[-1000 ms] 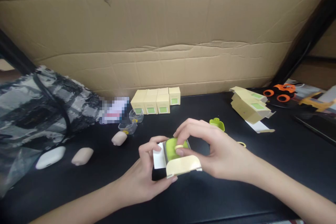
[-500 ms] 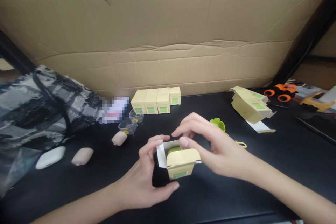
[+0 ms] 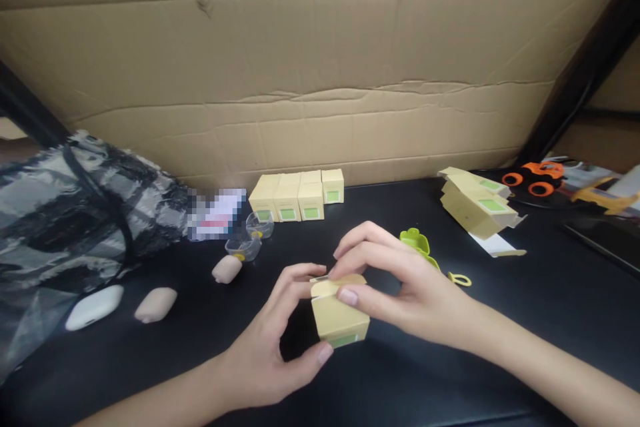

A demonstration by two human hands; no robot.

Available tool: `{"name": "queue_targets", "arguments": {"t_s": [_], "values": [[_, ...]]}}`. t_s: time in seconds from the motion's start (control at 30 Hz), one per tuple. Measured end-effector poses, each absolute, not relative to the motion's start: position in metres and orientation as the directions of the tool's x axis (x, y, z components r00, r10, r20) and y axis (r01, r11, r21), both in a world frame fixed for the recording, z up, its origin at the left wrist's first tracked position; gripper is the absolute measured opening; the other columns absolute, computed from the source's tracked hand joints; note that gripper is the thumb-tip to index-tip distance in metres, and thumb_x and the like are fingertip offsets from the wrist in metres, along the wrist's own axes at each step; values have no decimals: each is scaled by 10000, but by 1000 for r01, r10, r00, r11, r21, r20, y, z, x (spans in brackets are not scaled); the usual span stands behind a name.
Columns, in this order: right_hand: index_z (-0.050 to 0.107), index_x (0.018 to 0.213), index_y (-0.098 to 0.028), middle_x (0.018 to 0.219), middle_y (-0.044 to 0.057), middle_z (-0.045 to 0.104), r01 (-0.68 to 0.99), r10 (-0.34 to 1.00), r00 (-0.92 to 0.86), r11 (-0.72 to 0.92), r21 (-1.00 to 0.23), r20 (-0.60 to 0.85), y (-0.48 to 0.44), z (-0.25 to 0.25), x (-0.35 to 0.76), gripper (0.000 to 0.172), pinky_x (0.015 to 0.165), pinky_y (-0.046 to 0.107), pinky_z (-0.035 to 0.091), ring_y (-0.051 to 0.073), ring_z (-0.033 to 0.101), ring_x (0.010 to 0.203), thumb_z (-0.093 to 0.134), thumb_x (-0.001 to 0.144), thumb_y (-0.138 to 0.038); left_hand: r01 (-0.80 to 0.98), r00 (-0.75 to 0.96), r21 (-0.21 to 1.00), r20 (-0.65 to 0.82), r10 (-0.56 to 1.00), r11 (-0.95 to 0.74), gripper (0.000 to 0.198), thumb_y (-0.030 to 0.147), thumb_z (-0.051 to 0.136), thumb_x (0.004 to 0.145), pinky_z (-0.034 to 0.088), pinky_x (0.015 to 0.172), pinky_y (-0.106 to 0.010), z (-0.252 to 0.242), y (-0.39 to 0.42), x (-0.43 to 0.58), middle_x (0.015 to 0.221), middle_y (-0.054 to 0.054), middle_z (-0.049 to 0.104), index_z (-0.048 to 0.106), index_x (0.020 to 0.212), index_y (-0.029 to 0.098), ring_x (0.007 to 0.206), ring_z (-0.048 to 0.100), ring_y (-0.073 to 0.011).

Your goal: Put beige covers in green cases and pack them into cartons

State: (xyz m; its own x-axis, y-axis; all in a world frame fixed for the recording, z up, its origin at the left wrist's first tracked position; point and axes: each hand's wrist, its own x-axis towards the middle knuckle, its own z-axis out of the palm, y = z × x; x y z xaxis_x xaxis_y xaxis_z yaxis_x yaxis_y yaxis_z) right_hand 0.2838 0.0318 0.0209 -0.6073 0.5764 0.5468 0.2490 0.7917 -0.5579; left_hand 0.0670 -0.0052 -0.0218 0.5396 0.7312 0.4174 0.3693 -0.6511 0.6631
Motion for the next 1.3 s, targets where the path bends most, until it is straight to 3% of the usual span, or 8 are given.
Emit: {"name": "queue_targets", "arguments": {"t_s": [0.2, 0.4, 0.67, 0.83, 1.03, 1.2, 1.3], "values": [[650, 852, -229, 983, 32, 565, 299, 720, -550, 642, -706, 423, 38, 9, 277, 160, 819, 238, 458, 146, 570, 948, 532, 929, -306, 317, 461, 744, 421, 781, -588, 650, 183, 648, 777, 502, 945, -349, -30, -6, 66, 1216, -47, 505, 256, 1281, 305, 1071, 579, -184], [639, 796, -185, 805, 17, 608, 319, 788, -563, 485, -814, 248, 38, 9, 273, 279, 684, 247, 449, 137, 583, 756, 499, 937, -379, 326, 454, 731, 434, 778, -599, 768, 179, 650, 774, 485, 972, -367, -32, -7, 66, 1276, -32, 492, 166, 1338, 373, 1116, 564, -198], [667, 771, -183, 807, 16, 613, 293, 796, -542, 480, -827, 269, 40, 7, 271, 276, 689, 243, 442, 134, 589, 759, 526, 926, -362, 328, 515, 664, 471, 716, -672, 706, 156, 622, 784, 481, 954, -349, -27, -4, 65, 1276, -19, 496, 244, 1342, 367, 1113, 540, -191], [703, 796, -186, 878, 34, 618, 316, 778, -550, 531, -786, 304, 41, 5, 272, 281, 722, 249, 435, 140, 600, 811, 519, 933, -347, 335, 512, 683, 446, 734, -648, 684, 152, 622, 778, 480, 951, -347, -26, -5, 66, 1276, -30, 486, 268, 1332, 339, 1108, 541, -188], [707, 790, -181, 843, 35, 632, 302, 789, -543, 504, -809, 289, 40, 4, 271, 286, 705, 251, 452, 141, 607, 788, 532, 921, -364, 346, 492, 706, 424, 760, -618, 641, 149, 639, 754, 495, 922, -336, -26, -5, 67, 1231, -28, 504, 300, 1273, 310, 1055, 570, -179], [679, 950, -202, 890, 33, 672, 332, 833, -504, 431, -839, 229, 40, -3, 269, 255, 723, 271, 473, 164, 612, 843, 535, 910, -408, 341, 489, 711, 425, 762, -615, 605, 147, 635, 753, 495, 923, -345, -28, -4, 68, 1216, -38, 515, 319, 1248, 288, 1063, 574, -184], [660, 909, -192, 849, 33, 669, 359, 832, -515, 429, -829, 207, 42, -4, 269, 269, 685, 277, 479, 166, 603, 793, 527, 906, -426, 361, 488, 719, 396, 778, -593, 542, 157, 636, 743, 493, 928, -375, -29, -3, 69, 1194, -55, 528, 365, 1201, 260, 1079, 568, -208]]}}
